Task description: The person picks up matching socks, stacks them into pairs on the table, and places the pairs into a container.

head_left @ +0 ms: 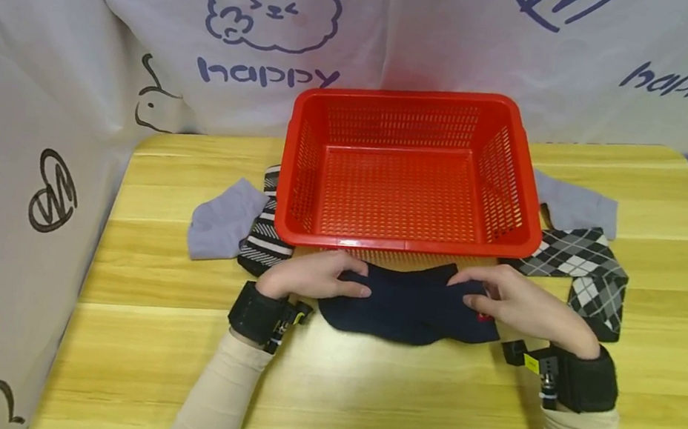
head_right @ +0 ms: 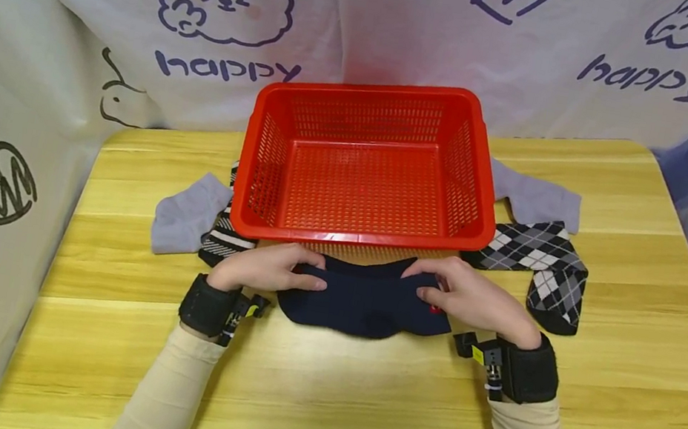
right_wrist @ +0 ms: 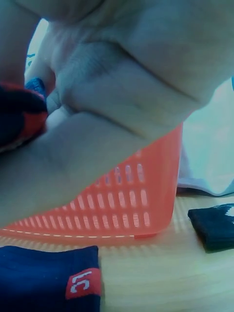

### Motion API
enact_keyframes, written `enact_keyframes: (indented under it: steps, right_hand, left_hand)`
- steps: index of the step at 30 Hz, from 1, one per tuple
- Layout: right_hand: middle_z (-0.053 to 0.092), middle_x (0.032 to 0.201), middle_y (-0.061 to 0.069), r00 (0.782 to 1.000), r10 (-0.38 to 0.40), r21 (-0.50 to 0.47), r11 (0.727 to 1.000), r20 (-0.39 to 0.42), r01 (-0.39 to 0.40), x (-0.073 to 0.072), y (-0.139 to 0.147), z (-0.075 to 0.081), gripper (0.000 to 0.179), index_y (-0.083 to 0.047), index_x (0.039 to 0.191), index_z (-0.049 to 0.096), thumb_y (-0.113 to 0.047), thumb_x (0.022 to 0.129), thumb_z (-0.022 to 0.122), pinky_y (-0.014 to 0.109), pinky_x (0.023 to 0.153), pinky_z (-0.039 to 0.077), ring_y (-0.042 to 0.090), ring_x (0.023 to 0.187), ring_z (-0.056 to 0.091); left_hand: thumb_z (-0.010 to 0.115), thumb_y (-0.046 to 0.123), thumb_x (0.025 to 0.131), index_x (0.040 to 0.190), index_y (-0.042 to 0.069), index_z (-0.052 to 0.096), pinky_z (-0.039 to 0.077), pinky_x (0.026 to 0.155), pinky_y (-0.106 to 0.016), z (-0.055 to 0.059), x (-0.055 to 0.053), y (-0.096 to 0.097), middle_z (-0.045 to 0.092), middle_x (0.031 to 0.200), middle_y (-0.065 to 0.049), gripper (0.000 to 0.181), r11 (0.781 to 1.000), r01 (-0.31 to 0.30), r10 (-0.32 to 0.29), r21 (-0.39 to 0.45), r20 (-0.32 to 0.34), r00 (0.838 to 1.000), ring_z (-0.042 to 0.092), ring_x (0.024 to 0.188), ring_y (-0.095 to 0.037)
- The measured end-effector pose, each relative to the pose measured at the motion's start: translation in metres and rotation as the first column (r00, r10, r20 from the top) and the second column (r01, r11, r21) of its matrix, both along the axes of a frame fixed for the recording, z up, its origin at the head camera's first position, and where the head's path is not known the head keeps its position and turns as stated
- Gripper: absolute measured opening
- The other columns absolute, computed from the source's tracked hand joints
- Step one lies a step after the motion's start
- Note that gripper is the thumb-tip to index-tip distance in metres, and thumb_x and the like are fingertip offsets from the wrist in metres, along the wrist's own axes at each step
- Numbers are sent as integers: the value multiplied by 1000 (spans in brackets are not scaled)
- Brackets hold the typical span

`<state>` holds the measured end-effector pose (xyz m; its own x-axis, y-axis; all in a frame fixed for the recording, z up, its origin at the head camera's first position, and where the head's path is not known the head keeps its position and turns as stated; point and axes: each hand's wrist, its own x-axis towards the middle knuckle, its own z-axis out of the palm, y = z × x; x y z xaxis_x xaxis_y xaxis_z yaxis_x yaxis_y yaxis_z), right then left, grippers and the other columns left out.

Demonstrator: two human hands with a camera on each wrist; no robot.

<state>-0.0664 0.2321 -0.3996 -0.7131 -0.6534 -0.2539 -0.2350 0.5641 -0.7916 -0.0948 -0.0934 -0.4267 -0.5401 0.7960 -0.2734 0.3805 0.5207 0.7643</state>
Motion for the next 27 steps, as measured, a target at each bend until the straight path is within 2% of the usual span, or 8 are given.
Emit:
enact_keyframes:
  steps: [4,8,13,16,21,22,23,27]
  right_hand:
    - [53,64,-5,1000,-6,2,1000,3,6,-1,1,-2,31,-2,124,60,-4,93,61,21,55,39,2,53,46]
    - [55,66,-4,999,-32,-4,999,14,32,-2,-1,-4,32,-3,125,59,-5,94,62,22,56,40,3,54,48]
    - [57,65,-4,997,-77,-33,996,10,77,-4,-6,-10,30,-3,122,62,-6,92,64,22,60,44,6,56,53]
    - [59,67,2,993,-114,-54,992,40,116,-6,-7,-16,30,-1,121,63,-5,92,65,23,61,46,8,59,57]
    - [67,103,17,985,-154,-111,981,77,162,-10,-9,-26,37,2,128,57,-2,92,63,25,61,49,11,60,57]
    - [66,104,18,985,-159,-112,980,72,167,-11,-9,-28,37,1,128,58,-2,92,63,24,62,48,11,60,56]
    - [66,103,18,984,-166,-110,979,69,173,-11,-9,-31,37,1,128,58,-2,92,63,24,62,47,11,60,55]
    - [60,77,11,980,-190,-57,980,52,193,-14,-11,-39,30,-1,123,61,-4,92,63,24,61,41,11,58,50]
  left_hand:
    - [59,26,98,84,11,59,35,67,-19,-1,-1,-2,46,74,5,20,1000,21,-22,15,24,999,46,67,-9]
    - [60,25,98,93,11,62,38,71,-21,1,-1,-9,50,79,4,16,1000,-4,3,16,43,999,47,72,-9]
    - [61,26,97,113,10,65,46,82,-25,2,0,-18,64,100,-1,23,997,-68,69,-24,52,996,56,87,-11]
    - [60,27,98,122,8,63,48,91,-32,-1,-1,-24,65,114,-5,31,994,-95,97,-45,50,994,60,100,-16]
    - [60,25,98,139,6,51,43,108,-45,-9,-3,-31,55,140,-12,46,988,-151,153,-37,53,987,55,128,-30]
    - [60,24,98,142,5,48,42,109,-46,-10,-4,-32,52,143,-14,49,987,-159,160,-25,52,986,52,132,-32]
    - [60,23,98,144,5,45,41,110,-47,-12,-4,-33,49,146,-15,52,986,-168,169,-18,54,984,50,134,-33]
    - [60,19,98,149,6,37,38,113,-49,-16,-6,-34,44,150,-15,58,984,-176,174,25,62,983,46,138,-33]
